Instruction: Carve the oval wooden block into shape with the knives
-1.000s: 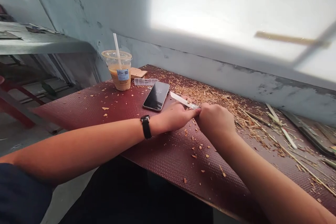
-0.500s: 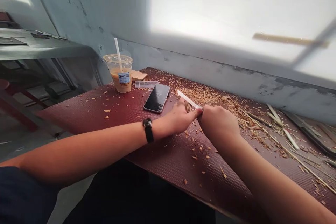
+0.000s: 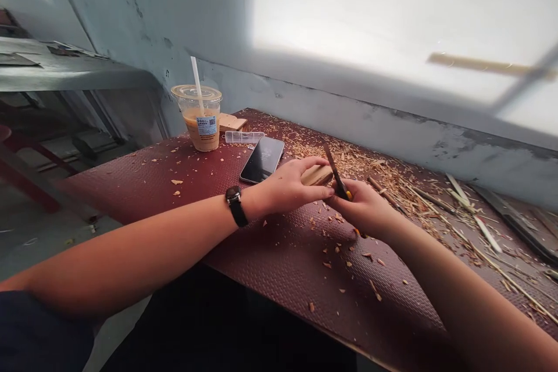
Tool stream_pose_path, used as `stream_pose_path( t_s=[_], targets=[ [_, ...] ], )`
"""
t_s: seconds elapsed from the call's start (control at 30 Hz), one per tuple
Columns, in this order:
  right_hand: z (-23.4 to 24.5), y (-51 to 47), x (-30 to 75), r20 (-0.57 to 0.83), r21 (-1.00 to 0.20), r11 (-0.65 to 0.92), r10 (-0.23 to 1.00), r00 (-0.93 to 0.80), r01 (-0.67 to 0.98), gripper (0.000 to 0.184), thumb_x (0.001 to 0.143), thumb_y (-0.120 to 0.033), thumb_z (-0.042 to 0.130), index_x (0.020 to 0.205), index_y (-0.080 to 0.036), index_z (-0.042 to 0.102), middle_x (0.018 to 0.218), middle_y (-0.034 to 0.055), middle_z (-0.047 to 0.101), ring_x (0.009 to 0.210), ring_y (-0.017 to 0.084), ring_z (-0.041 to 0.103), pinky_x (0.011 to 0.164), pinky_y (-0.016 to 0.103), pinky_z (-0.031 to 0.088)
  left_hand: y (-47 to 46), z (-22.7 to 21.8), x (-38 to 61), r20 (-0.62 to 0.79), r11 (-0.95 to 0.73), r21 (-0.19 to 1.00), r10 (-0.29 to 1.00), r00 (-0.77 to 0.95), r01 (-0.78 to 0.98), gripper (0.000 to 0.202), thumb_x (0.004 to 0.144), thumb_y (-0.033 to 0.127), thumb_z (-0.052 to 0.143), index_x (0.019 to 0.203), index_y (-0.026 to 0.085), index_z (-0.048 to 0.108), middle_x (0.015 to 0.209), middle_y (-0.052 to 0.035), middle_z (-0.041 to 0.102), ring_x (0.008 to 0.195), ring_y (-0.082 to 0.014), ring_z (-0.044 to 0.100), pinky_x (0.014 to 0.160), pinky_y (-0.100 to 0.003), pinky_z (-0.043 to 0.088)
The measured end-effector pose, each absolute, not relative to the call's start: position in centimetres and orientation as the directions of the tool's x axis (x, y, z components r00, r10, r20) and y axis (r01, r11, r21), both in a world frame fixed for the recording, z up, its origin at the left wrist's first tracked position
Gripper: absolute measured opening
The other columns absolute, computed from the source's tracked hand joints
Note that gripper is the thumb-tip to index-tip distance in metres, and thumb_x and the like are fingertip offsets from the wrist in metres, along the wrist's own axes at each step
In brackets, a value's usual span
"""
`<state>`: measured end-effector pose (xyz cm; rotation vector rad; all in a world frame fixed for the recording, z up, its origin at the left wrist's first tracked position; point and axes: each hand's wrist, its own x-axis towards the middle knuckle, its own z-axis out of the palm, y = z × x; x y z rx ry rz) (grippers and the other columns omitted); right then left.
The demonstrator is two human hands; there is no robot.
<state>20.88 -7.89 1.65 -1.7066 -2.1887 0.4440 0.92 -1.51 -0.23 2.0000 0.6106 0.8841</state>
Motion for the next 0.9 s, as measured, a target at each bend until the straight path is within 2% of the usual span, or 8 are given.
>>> stream_pose_path(
  t_s=[0.13, 0.27, 0.33, 0.43, 0.53, 0.63, 0.77, 0.9],
  targets=[
    [2.1, -8.4, 20.8, 0.033, -0.728, 0.21, 0.962, -0.272, 0.653, 0.035, 0.09, -0.052, 0.058, 0.097, -0.017, 0.062, 0.073, -0.0006, 0.057, 0.06, 0.011, 0.043, 0.054, 0.026, 0.036, -2.0, 0.2, 0.5, 0.436, -0.64, 0.746, 0.677, 0.593, 0.182, 0.065, 0.079, 0.052, 0.08, 0.136, 0.025, 0.062, 0.129, -0.01, 0.064, 0.118, -0.0274, 0.061, 0.107, -0.045, 0.048],
    [1.9, -8.6, 20.7, 0.078, -0.73, 0.263, 0.949, -0.305, 0.63, 0.03, 0.089, -0.048, 0.058, 0.092, -0.018, 0.06, 0.084, 0.0046, 0.064, 0.07, 0.014, 0.052, 0.063, 0.028, 0.044, -2.5, 0.6, 0.0, 0.412, -0.659, 0.695, 0.692, 0.593, 0.287, 0.09, 0.067, 0.069, 0.084, 0.143, 0.03, 0.056, 0.124, -0.0113, 0.054, 0.115, -0.0288, 0.058, 0.105, -0.047, 0.049],
    [1.6, -8.5, 20.7, 0.129, -0.641, 0.311, 0.945, -0.302, 0.701, 0.027, 0.09, -0.046, 0.055, 0.089, -0.019, 0.057, 0.084, 0.0047, 0.065, 0.073, 0.015, 0.054, 0.064, 0.028, 0.044, -2.6, 0.8, -0.2, 0.386, -0.654, 0.687, 0.699, 0.603, 0.318, 0.094, 0.065, 0.078, 0.079, 0.143, 0.031, 0.055, 0.121, -0.011, 0.054, 0.113, -0.0292, 0.058, 0.104, -0.048, 0.049],
    [1.3, -8.4, 21.0, 0.2, -0.454, 0.346, 0.938, -0.285, 0.821, 0.021, 0.088, -0.041, 0.057, 0.086, -0.021, 0.053, 0.076, 0.0021, 0.061, 0.068, 0.015, 0.05, 0.062, 0.028, 0.036, -2.8, 0.9, -0.1, 0.361, -0.648, 0.669, 0.711, 0.603, 0.364, 0.087, 0.07, 0.082, 0.072, 0.137, 0.029, 0.057, 0.116, -0.0102, 0.058, 0.109, -0.0293, 0.059, 0.1, -0.047, 0.049],
    [1.3, -8.5, 21.2, 0.238, -0.224, 0.348, 0.925, -0.295, 0.91, 0.024, 0.088, -0.043, 0.06, 0.093, -0.021, 0.053, 0.076, 0.002, 0.061, 0.066, 0.016, 0.049, 0.062, 0.029, 0.029, -2.8, 0.8, 0.1, 0.35, -0.658, 0.67, 0.688, 0.636, 0.344, 0.074, 0.077, 0.079, 0.069, 0.125, 0.023, 0.06, 0.103, -0.0074, 0.064, 0.094, -0.0246, 0.062, 0.091, -0.04, 0.05],
    [1.1, -8.7, 21.0, 0.272, 0.018, 0.37, 0.892, -0.36, 0.929, 0.031, 0.092, -0.051, 0.057, 0.097, -0.02, 0.055, 0.08, 0.0033, 0.065, 0.065, 0.017, 0.052, 0.061, 0.03, 0.025, -3.0, 0.6, 0.4, 0.389, -0.706, 0.615, 0.659, 0.644, 0.35, 0.056, 0.084, 0.072, 0.067, 0.107, 0.022, 0.061, 0.104, -0.0072, 0.064, 0.089, -0.0226, 0.062, 0.086, -0.037, 0.048],
    [0.7, -8.9, 20.8, 0.352, 0.167, 0.353, 0.851, -0.39, 0.921, 0.03, 0.097, -0.047, 0.049, 0.086, -0.021, 0.057, 0.076, 0.0038, 0.064, 0.06, 0.016, 0.051, 0.06, 0.031, 0.02, -3.4, 0.7, 0.6, 0.388, -0.698, 0.564, 0.696, 0.604, 0.441, 0.047, 0.085, 0.068, 0.069, 0.101, 0.025, 0.058, 0.11, -0.0067, 0.062, 0.097, -0.0257, 0.06, 0.087, -0.039, 0.046],
    [0.6, -8.8, 21.0, 0.403, 0.22, 0.369, 0.808, -0.429, 0.903, 0.027, 0.094, -0.038, 0.047, 0.073, -0.021, 0.052, 0.066, 0.0021, 0.059, 0.056, 0.014, 0.045, 0.058, 0.03, 0.02, -3.5, 0.7, 0.4, 0.369, -0.667, 0.606, 0.718, 0.59, 0.434, 0.058, 0.08, 0.077, 0.066, 0.105, 0.026, 0.056, 0.105, -0.0043, 0.062, 0.094, -0.0263, 0.059, 0.094, -0.043, 0.045]
  ],
)
